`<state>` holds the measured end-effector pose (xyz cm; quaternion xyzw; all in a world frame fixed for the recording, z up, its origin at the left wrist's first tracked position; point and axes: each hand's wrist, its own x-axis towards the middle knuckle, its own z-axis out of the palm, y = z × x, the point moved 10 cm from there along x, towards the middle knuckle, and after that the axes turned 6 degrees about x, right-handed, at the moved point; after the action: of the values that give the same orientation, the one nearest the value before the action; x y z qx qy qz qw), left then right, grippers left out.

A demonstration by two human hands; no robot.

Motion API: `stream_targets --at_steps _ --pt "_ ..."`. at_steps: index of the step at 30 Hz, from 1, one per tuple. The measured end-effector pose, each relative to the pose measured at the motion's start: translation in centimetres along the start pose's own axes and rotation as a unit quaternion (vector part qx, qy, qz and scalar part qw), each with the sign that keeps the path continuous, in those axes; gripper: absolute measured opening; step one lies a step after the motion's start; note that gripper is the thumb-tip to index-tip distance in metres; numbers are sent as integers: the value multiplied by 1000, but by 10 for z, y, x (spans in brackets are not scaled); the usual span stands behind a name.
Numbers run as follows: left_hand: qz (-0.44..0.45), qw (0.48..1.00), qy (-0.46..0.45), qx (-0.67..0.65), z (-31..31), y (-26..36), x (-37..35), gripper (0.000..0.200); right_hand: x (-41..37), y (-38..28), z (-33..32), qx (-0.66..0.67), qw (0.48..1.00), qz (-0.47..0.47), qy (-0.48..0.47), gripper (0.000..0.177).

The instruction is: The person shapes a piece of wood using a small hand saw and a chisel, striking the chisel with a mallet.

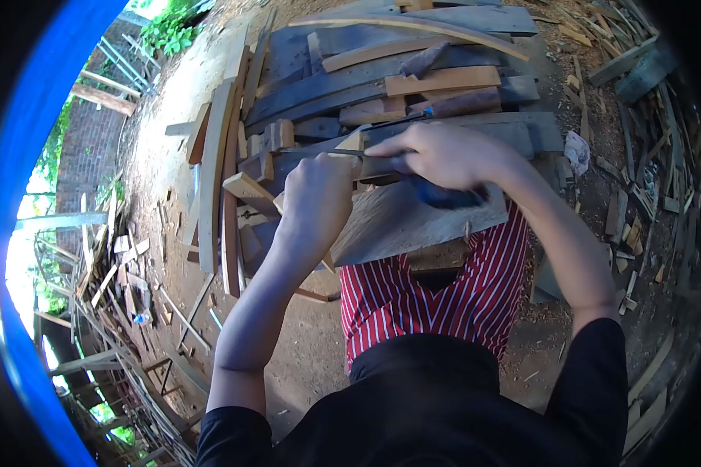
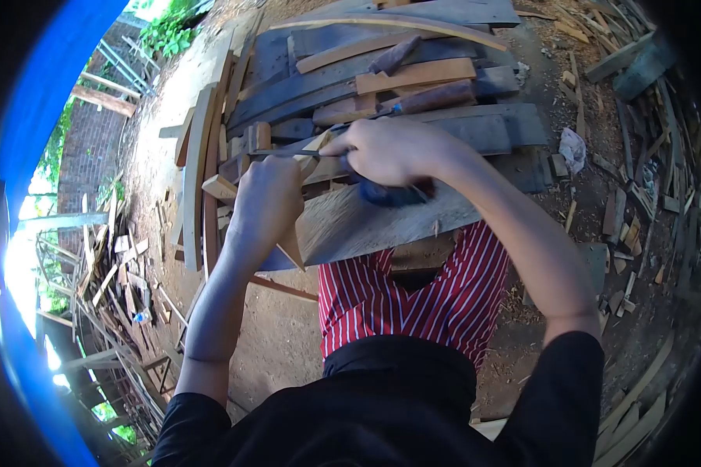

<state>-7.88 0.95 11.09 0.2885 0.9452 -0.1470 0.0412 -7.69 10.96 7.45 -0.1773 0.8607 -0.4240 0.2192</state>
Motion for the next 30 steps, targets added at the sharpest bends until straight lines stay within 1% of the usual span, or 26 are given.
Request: stream_targets --at_steps 2,3,4,6,7,9,10,11,13,14,15,16,17,18,20,21,22,23,24,26,27,28,29,30 --pt "4 1000 0 22 -2 6 1 8 33 18 3 -6 1000 6 -1 43" --pt "-1 999 -12 44 1 6 -1 9 39 12 6 -5 1000 8 -14 43" --pt "1 999 -12 48 1 7 -1 9 35 10 7 -2 1000 7 -12 43" --pt "-8 999 -6 44 2 6 0 9 19 0 0 -59 998 13 22 44" --pt "-9 999 -8 42 0 6 1 9 5 -8 -3 -60 998 13 18 44" --pt "-28 999 -24 -17 -2 3 0 10 -25 -15 -9 -26 999 44 -4 45" --pt "-30 999 -27 -21 1 2 -2 10 -31 -11 -7 -23 994 99 -33 45" --pt "-21 1000 -10 -3 -1 3 -3 9 -23 0 2 -24 994 102 -33 45" --pt "-7 1000 15 17 -7 5 -1 8 10 15 4 -24 999 17 38 46" --pt "-9 1000 3 18 -4 3 -1 9 22 17 6 11 998 55 2 45" --pt "-13 1000 -9 21 -1 0 -2 10 47 38 14 9 997 77 -19 44" --pt "-11 1000 -7 27 0 -2 -3 10 54 44 17 7 995 96 -24 43" --pt "-9 999 15 31 -2 -5 -4 9 59 53 19 7 993 114 -28 42" --pt "-9 999 36 32 -5 -8 -3 9 52 52 17 9 993 114 -24 42" --pt "-14 999 25 17 1 -16 1 9 13 13 4 31 999 -8 30 43" --pt "-22 1000 14 1 6 -18 1 9 -8 0 1 58 997 -1 51 43" --pt "-28 1000 -11 1 1 -14 0 9 -16 -1 8 71 997 30 30 44" --pt "-28 1000 -11 0 1 -14 -1 9 -20 1 10 81 995 58 17 44" --pt "-25 1000 -8 2 1 -13 -2 9 -14 6 12 82 995 59 21 44" --pt "-17 1000 -1 11 -1 -12 0 9 13 23 12 37 996 43 62 46" --pt "-22 1000 -10 10 2 -13 0 11 25 30 13 41 996 43 67 46" --pt "-28 999 -20 9 4 -15 0 16 38 38 19 46 996 72 29 47" --pt "-24 999 -18 16 3 -16 2 16 46 48 26 50 994 99 -8 48" --pt "-32 999 -15 8 3 -19 3 16 39 37 23 64 996 51 26 48"
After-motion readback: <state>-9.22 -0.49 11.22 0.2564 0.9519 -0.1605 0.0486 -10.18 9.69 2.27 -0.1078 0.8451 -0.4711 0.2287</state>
